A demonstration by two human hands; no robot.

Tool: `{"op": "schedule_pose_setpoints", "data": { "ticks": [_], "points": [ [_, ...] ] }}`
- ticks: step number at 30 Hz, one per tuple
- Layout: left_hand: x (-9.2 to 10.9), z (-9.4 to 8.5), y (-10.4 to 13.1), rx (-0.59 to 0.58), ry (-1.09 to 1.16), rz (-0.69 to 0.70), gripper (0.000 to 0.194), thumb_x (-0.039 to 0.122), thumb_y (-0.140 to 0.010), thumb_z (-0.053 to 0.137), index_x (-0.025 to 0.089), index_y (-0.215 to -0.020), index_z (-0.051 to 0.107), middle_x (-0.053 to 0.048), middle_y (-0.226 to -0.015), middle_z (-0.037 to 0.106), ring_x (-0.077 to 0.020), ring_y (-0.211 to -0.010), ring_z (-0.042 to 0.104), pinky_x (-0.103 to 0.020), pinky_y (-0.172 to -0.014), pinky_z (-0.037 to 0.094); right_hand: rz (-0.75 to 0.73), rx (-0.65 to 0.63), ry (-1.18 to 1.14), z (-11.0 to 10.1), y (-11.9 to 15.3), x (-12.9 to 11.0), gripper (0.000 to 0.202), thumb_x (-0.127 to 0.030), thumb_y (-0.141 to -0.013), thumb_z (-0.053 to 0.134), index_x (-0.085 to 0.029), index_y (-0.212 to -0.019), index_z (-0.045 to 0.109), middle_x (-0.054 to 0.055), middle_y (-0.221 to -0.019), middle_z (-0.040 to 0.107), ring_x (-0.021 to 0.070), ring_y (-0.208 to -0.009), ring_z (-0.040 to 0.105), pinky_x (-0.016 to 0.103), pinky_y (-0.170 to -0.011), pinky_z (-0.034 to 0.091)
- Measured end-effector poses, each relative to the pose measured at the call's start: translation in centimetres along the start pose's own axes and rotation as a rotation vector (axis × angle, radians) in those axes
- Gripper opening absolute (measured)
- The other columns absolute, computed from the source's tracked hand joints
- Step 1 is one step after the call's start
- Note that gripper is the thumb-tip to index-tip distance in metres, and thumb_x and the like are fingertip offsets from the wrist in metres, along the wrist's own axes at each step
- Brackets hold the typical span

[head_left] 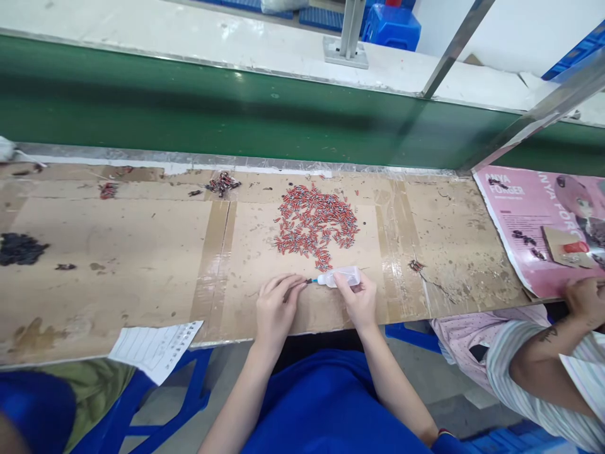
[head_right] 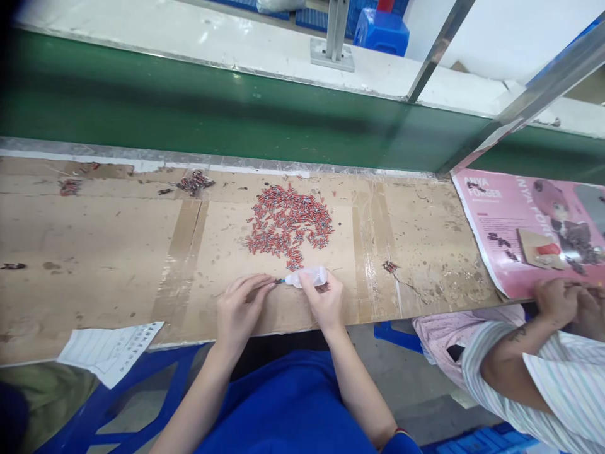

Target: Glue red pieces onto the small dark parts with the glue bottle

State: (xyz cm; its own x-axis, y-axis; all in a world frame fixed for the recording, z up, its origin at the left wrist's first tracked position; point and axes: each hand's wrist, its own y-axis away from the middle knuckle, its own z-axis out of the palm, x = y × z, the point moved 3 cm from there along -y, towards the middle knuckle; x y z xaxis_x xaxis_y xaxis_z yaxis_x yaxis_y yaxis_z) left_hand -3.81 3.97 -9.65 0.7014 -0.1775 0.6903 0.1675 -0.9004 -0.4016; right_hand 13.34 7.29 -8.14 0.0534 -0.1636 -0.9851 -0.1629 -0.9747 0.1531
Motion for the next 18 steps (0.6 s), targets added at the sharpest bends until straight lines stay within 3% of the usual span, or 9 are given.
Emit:
{"op": "schedule_pose_setpoints", "data": {
  "ticks": [18],
  "points": [
    [-0.23, 0.17, 0.14, 0.011, 0.018, -0.026, 0.01, 0.028, -0.087, 0.064, 0.023, -0.087, 0.072, -0.003, -0.083, 0.076, -0.0179, -0.082, 0.071, -0.033, -0.08, 0.054, -0.022, 0.059, 0.019, -0.22, 0.07, 0.31, 0.024, -0.041, -0.074, 0.07, -0.017, -0.074, 0.069, 0.005, -0.073, 0.074, 0.021, -0.068, 0.067, 0.032, -0.063, 0.054]
  ]
}}
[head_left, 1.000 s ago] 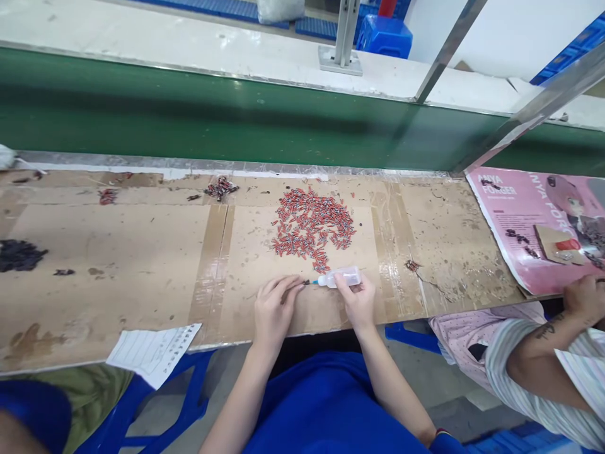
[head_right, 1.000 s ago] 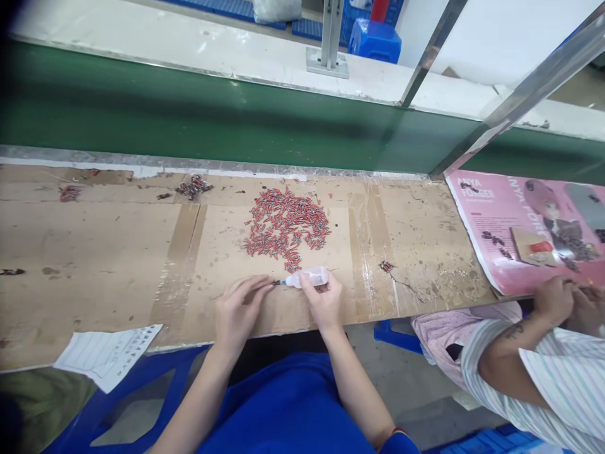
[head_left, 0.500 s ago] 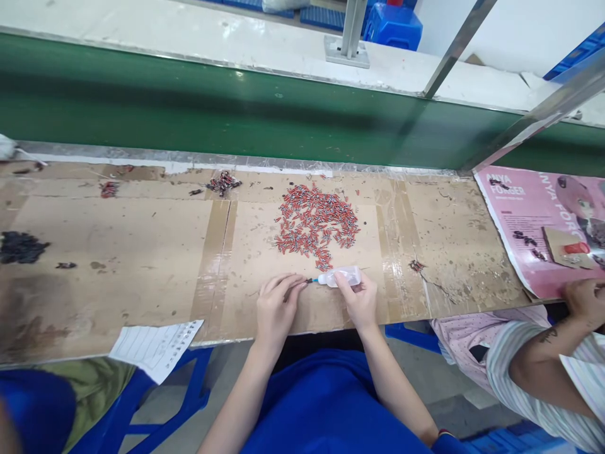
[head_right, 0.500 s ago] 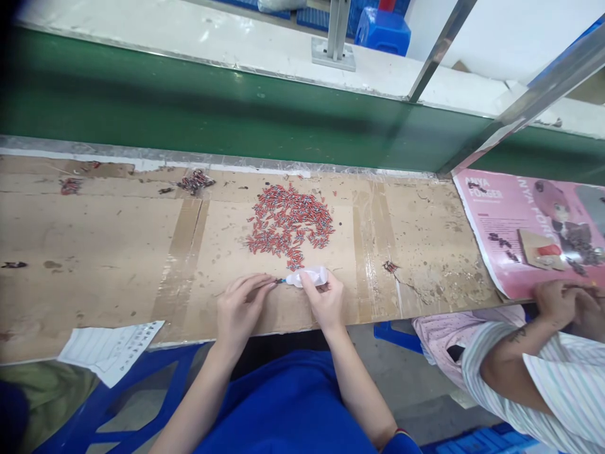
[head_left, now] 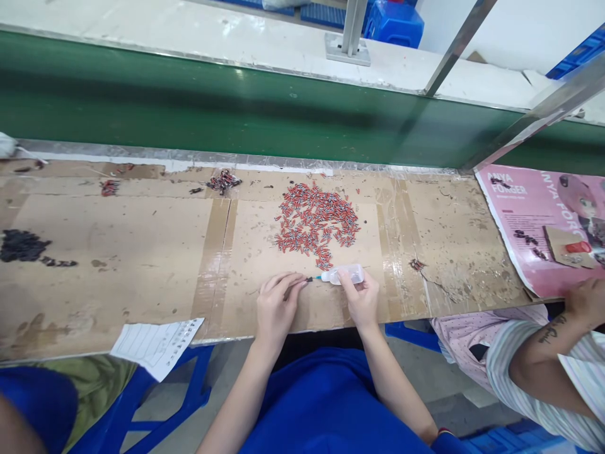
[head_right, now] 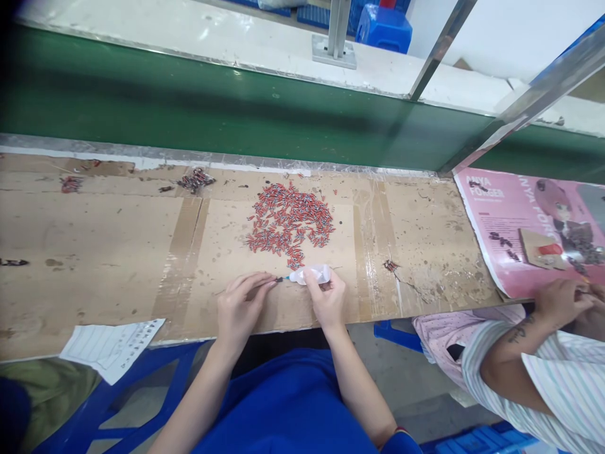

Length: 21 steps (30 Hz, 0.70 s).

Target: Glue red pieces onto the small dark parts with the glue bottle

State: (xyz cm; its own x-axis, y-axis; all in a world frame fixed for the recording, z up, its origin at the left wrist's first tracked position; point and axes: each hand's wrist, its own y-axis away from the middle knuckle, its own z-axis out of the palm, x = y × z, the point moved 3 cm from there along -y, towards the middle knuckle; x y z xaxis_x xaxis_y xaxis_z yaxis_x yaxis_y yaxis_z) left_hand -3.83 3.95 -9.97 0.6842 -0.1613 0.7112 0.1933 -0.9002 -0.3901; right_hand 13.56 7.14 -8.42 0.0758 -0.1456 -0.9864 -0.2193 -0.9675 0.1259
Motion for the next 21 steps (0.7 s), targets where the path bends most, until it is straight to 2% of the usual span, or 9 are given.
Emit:
{"op": "schedule_pose_setpoints", "data": {
  "ticks": [12, 21],
  "points": [
    [0.01, 0.02, 0.01, -0.003, 0.008, -0.032, 0.011, 0.03, -0.087, 0.063, 0.023, -0.086, 0.073, -0.003, -0.083, 0.076, -0.0184, -0.082, 0.071, -0.034, -0.08, 0.054, 0.014, -0.062, -0.006, 0.17, -0.04, -0.09, 0.023, -0.04, -0.073, 0.072, -0.018, -0.074, 0.069, 0.004, -0.072, 0.074, 0.0207, -0.068, 0.068, 0.031, -0.064, 0.054],
    [0.0, 0.05, 0.05, -0.003, 0.002, -0.024, 0.01, 0.028, -0.087, 0.064, 0.023, -0.087, 0.073, -0.002, -0.083, 0.076, -0.0179, -0.082, 0.071, -0.034, -0.08, 0.054, -0.007, -0.011, -0.011, -0.03, 0.01, -0.16, 0.022, -0.04, -0.073, 0.07, -0.018, -0.071, 0.068, 0.004, -0.069, 0.071, 0.02, -0.064, 0.065, 0.031, -0.061, 0.053]
  ]
}}
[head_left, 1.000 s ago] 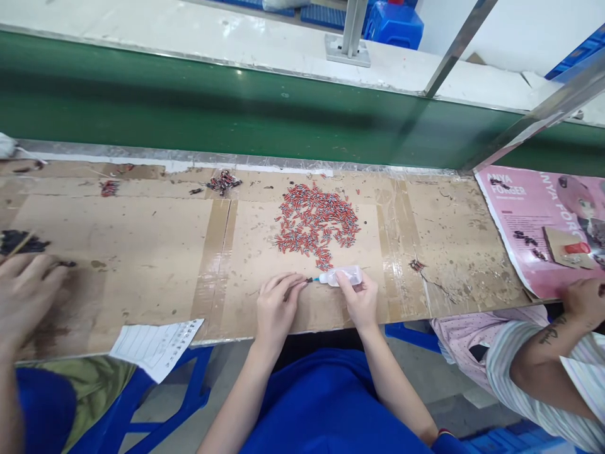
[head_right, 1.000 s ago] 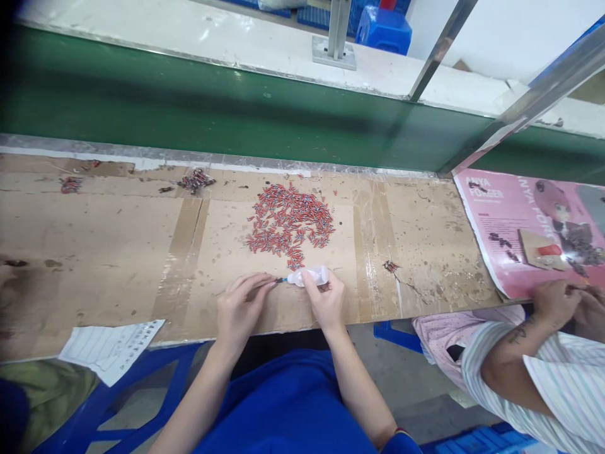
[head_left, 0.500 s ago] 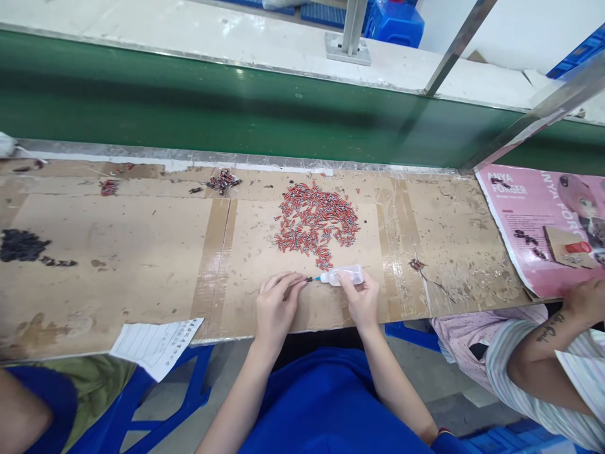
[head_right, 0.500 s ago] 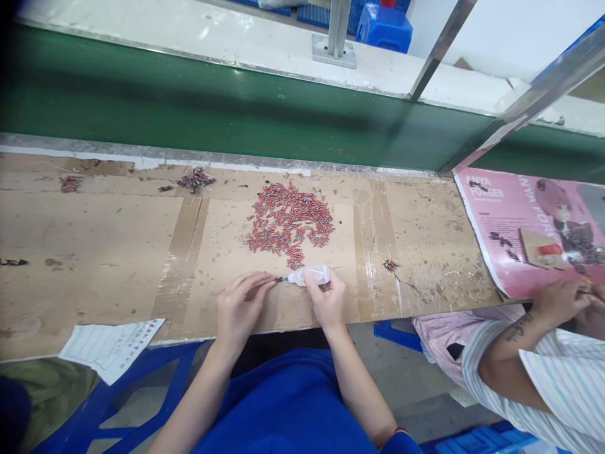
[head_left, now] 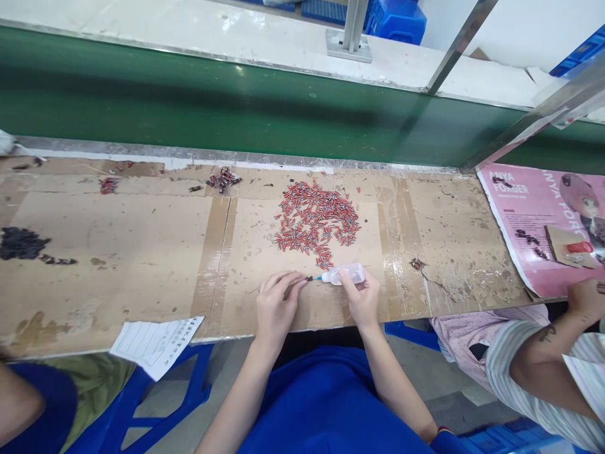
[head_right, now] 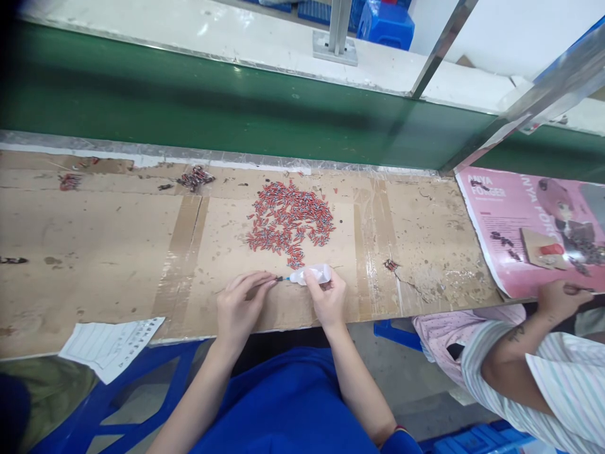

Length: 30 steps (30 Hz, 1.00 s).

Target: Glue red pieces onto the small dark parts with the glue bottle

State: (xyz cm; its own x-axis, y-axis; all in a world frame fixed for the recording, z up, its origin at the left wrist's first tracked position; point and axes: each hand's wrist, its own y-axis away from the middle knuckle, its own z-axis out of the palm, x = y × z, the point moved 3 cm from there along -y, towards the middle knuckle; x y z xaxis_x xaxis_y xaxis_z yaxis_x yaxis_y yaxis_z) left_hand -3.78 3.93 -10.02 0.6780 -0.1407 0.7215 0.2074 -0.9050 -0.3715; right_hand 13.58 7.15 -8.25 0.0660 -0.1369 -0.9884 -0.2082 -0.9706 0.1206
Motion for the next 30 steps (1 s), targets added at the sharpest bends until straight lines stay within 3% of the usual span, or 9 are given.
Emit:
{"op": "schedule_pose_setpoints", "data": {
  "ticks": [5, 8, 14, 19, 23, 27, 30],
  "points": [
    [0.0, 0.0, 0.1, 0.0, 0.008, 0.021, 0.01, 0.026, -0.087, 0.064, 0.023, -0.089, 0.073, -0.003, -0.086, 0.076, -0.0182, -0.084, 0.071, -0.034, -0.081, 0.054, -0.076, 0.253, -0.106, -1.7, 0.0, 0.7, 0.03, -0.043, -0.075, 0.067, -0.017, -0.089, 0.067, 0.007, -0.082, 0.071, 0.0194, -0.068, 0.066, 0.031, -0.06, 0.053],
    [0.2, -0.2, -0.1, -0.023, 0.008, 0.019, 0.009, 0.027, -0.086, 0.065, 0.024, -0.088, 0.074, -0.003, -0.086, 0.076, -0.0186, -0.084, 0.07, -0.034, -0.081, 0.054, -0.122, 0.323, -0.107, -2.9, -0.5, 0.8, 0.035, -0.039, -0.071, 0.074, -0.017, -0.095, 0.061, 0.007, -0.088, 0.071, 0.0208, -0.076, 0.068, 0.033, -0.068, 0.054],
    [1.0, -0.5, -1.9, -0.084, -0.011, 0.054, 0.014, 0.03, -0.087, 0.063, 0.022, -0.092, 0.073, -0.004, -0.088, 0.075, -0.0214, -0.09, 0.065, -0.037, -0.085, 0.052, -0.183, 0.247, -0.002, -3.2, -2.1, 0.4, 0.044, -0.027, -0.064, 0.079, -0.024, -0.088, 0.042, 0.006, -0.091, 0.071, 0.023, -0.092, 0.07, 0.039, -0.086, 0.052],
    [1.8, 1.0, -3.4, -0.188, -0.091, 0.13, 0.011, 0.025, -0.087, 0.062, 0.022, -0.089, 0.072, -0.006, -0.095, 0.073, -0.0259, -0.099, 0.057, -0.045, -0.09, 0.046, -0.183, 0.183, 0.099, -2.7, -2.4, 0.8, 0.047, -0.027, -0.067, 0.077, -0.023, -0.102, 0.045, 0.01, -0.103, 0.071, 0.0235, -0.1, 0.069, 0.043, -0.092, 0.051],
    [1.7, 2.2, -3.7, -0.214, -0.126, 0.177, 0.013, 0.021, -0.088, 0.059, 0.023, -0.085, 0.071, -0.006, -0.095, 0.072, -0.0277, -0.103, 0.053, -0.046, -0.091, 0.042, -0.316, 0.243, 0.184, -3.2, -1.2, 0.4, 0.063, -0.028, -0.067, 0.079, -0.022, -0.119, 0.043, 0.014, -0.117, 0.064, 0.0243, -0.109, 0.064, 0.042, -0.093, 0.051],
    [1.1, 2.5, -3.6, -0.218, -0.122, 0.194, 0.015, 0.018, -0.089, 0.057, 0.022, -0.083, 0.07, -0.006, -0.091, 0.072, -0.0275, -0.101, 0.052, -0.045, -0.088, 0.041, -0.538, 0.384, 0.294, -3.7, 1.5, -0.8, 0.048, -0.023, -0.074, 0.075, -0.021, -0.115, 0.051, 0.01, -0.107, 0.063, 0.023, -0.101, 0.063, 0.038, -0.082, 0.054],
    [1.0, 2.3, -3.6, -0.231, -0.136, 0.216, 0.014, 0.016, -0.089, 0.056, 0.021, -0.081, 0.067, -0.006, -0.09, 0.071, -0.0273, -0.1, 0.052, -0.043, -0.086, 0.041, -0.636, 0.27, 0.33, -2.7, 2.8, -1.7, 0.021, -0.018, -0.08, 0.069, -0.022, -0.098, 0.061, 0.004, -0.087, 0.065, 0.0191, -0.082, 0.065, 0.034, -0.072, 0.055]
  ]
}}
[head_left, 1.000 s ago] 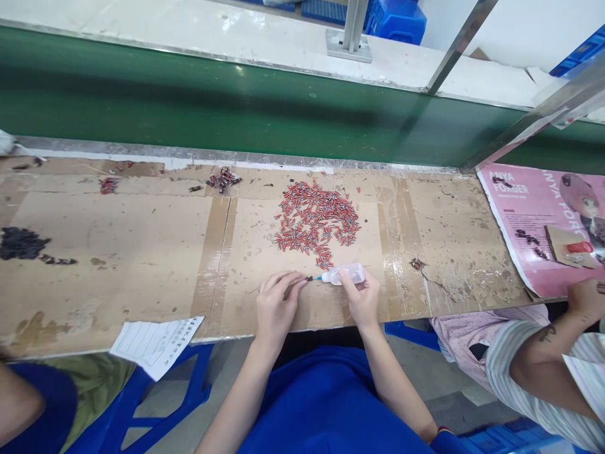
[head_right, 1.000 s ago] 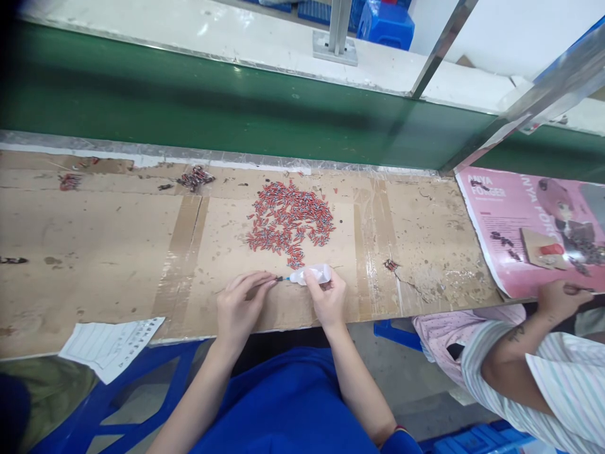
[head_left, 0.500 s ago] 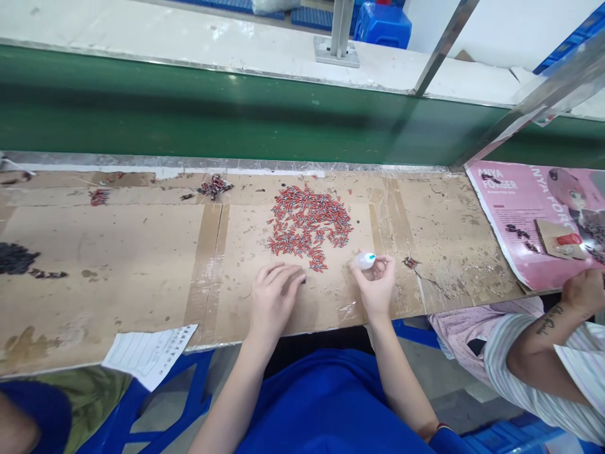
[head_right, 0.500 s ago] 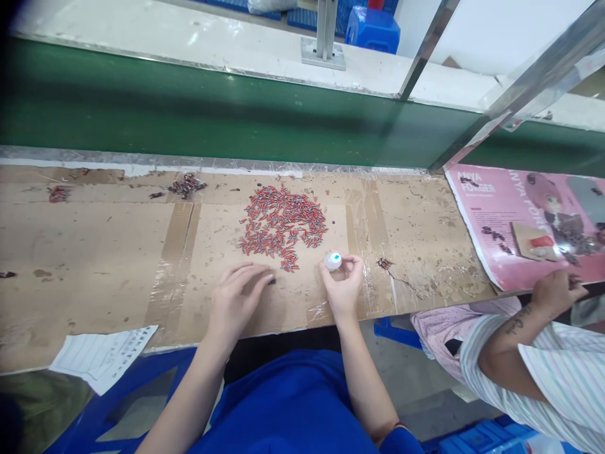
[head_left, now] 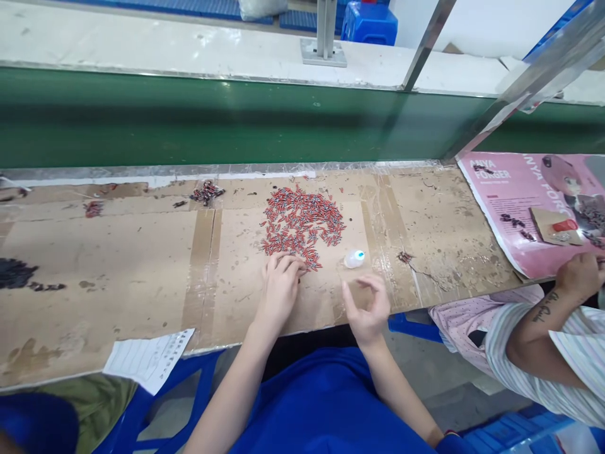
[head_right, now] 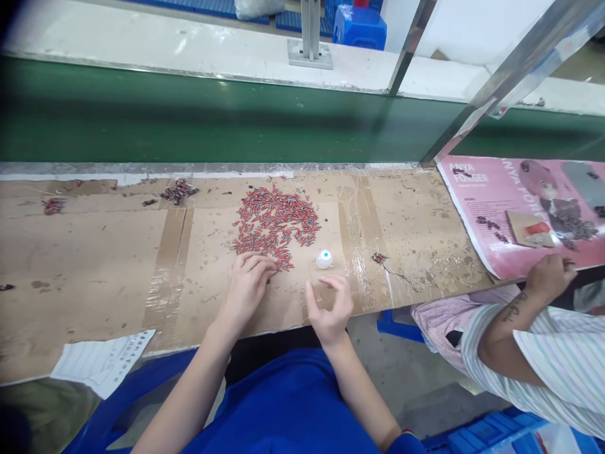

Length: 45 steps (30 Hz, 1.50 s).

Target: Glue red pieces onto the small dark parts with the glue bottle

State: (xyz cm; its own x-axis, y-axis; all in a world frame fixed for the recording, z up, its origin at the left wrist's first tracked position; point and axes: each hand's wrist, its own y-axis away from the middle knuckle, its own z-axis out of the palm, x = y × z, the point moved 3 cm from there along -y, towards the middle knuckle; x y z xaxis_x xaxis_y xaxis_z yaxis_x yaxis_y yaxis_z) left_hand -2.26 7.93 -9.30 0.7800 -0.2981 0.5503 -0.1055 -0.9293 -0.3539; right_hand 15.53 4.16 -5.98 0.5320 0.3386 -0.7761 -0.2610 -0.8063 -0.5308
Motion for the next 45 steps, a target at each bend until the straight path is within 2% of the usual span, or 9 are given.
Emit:
{"op": "schedule_pose_setpoints", "data": {
  "ticks": [2, 5, 9, 12, 17, 21, 27, 32, 45],
  "points": [
    [0.2, -0.5, 0.1, -0.007, 0.005, 0.015, 0.014, 0.016, -0.089, 0.056, 0.021, -0.082, 0.066, -0.006, -0.092, 0.07, -0.0266, -0.101, 0.052, -0.042, -0.086, 0.041, 0.025, -0.151, -0.061, 1.0, 0.0, -0.6, 0.007, -0.017, -0.085, 0.064, -0.022, -0.091, 0.066, 0.004, -0.081, 0.066, 0.0176, -0.076, 0.065, 0.031, -0.069, 0.056],
    [0.8, -1.8, 0.2, -0.006, 0.006, 0.078, 0.015, 0.017, -0.091, 0.054, 0.022, -0.083, 0.066, -0.007, -0.101, 0.068, -0.0256, -0.106, 0.051, -0.042, -0.088, 0.038, 0.19, -0.375, -0.201, 2.9, -0.5, -0.5, 0.014, -0.024, -0.088, 0.061, -0.022, -0.098, 0.071, 0.006, -0.091, 0.071, 0.0177, -0.081, 0.067, 0.03, -0.073, 0.057],
    [1.6, -3.8, 0.4, 0.011, -0.005, 0.2, 0.017, 0.02, -0.092, 0.053, 0.023, -0.082, 0.066, -0.008, -0.105, 0.064, -0.0249, -0.111, 0.05, -0.041, -0.09, 0.034, 0.448, -0.67, -0.444, 4.9, -1.2, 0.3, 0.019, -0.034, -0.085, 0.065, -0.025, -0.098, 0.074, 0.004, -0.092, 0.074, 0.0179, -0.083, 0.07, 0.031, -0.078, 0.057],
    [1.4, -4.2, 0.6, 0.018, 0.024, 0.195, 0.016, 0.022, -0.093, 0.052, 0.024, -0.085, 0.066, -0.007, -0.102, 0.064, -0.024, -0.109, 0.052, -0.04, -0.09, 0.035, 0.561, -0.792, -0.565, 5.5, -1.3, 0.6, 0.016, -0.036, -0.08, 0.069, -0.024, -0.088, 0.075, 0.002, -0.088, 0.076, 0.0185, -0.082, 0.071, 0.032, -0.079, 0.056],
    [-0.3, -2.7, 1.8, 0.002, -0.025, 0.032, 0.02, 0.026, -0.092, 0.054, 0.023, -0.11, 0.062, -0.009, -0.106, 0.065, -0.0243, -0.101, 0.057, -0.04, -0.086, 0.041, 0.761, -0.692, -0.594, 5.3, -0.6, 1.6, 0.021, -0.039, -0.07, 0.077, -0.022, -0.081, 0.075, 0.004, -0.082, 0.077, 0.0207, -0.079, 0.072, 0.034, -0.078, 0.058],
    [-1.3, -1.6, 2.6, 0.034, 0.018, 0.01, 0.012, 0.026, -0.09, 0.056, 0.022, -0.094, 0.067, -0.01, -0.107, 0.063, -0.0257, -0.103, 0.056, -0.041, -0.09, 0.046, 0.876, -0.555, -0.556, 5.1, 0.4, 2.0, 0.028, -0.043, -0.065, 0.079, -0.019, -0.079, 0.073, 0.006, -0.075, 0.076, 0.0235, -0.077, 0.073, 0.038, -0.075, 0.06],
    [-0.4, -1.6, 2.6, -0.001, 0.252, -0.099, 0.012, 0.025, -0.092, 0.053, 0.022, -0.091, 0.065, -0.005, -0.091, 0.069, -0.0202, -0.09, 0.064, -0.035, -0.082, 0.054, 0.808, -0.448, -0.524, 5.6, 0.8, 0.7, 0.024, -0.042, -0.069, 0.076, -0.02, -0.078, 0.071, 0.009, -0.096, 0.077, 0.0244, -0.093, 0.073, 0.039, -0.086, 0.058],
    [0.8, -2.2, 2.6, -0.02, 0.409, -0.233, 0.013, 0.029, -0.089, 0.056, 0.021, -0.091, 0.067, -0.004, -0.088, 0.071, -0.0177, -0.084, 0.069, -0.031, -0.079, 0.057, 0.826, -0.452, -0.572, 5.8, 0.9, 0.1, 0.027, -0.044, -0.069, 0.076, -0.019, -0.077, 0.068, 0.006, -0.079, 0.077, 0.0227, -0.08, 0.074, 0.038, -0.084, 0.059],
    [2.6, -2.0, 3.4, 0.122, 0.673, -0.544, 0.016, 0.033, -0.079, 0.066, 0.018, -0.083, 0.071, -0.006, -0.084, 0.074, -0.0189, -0.081, 0.071, -0.033, -0.08, 0.058, 0.806, -0.407, -0.603, 5.0, 0.7, -1.0, 0.026, -0.044, -0.069, 0.077, -0.021, -0.073, 0.066, 0.005, -0.08, 0.077, 0.0225, -0.082, 0.074, 0.038, -0.084, 0.059]
  ]
}}
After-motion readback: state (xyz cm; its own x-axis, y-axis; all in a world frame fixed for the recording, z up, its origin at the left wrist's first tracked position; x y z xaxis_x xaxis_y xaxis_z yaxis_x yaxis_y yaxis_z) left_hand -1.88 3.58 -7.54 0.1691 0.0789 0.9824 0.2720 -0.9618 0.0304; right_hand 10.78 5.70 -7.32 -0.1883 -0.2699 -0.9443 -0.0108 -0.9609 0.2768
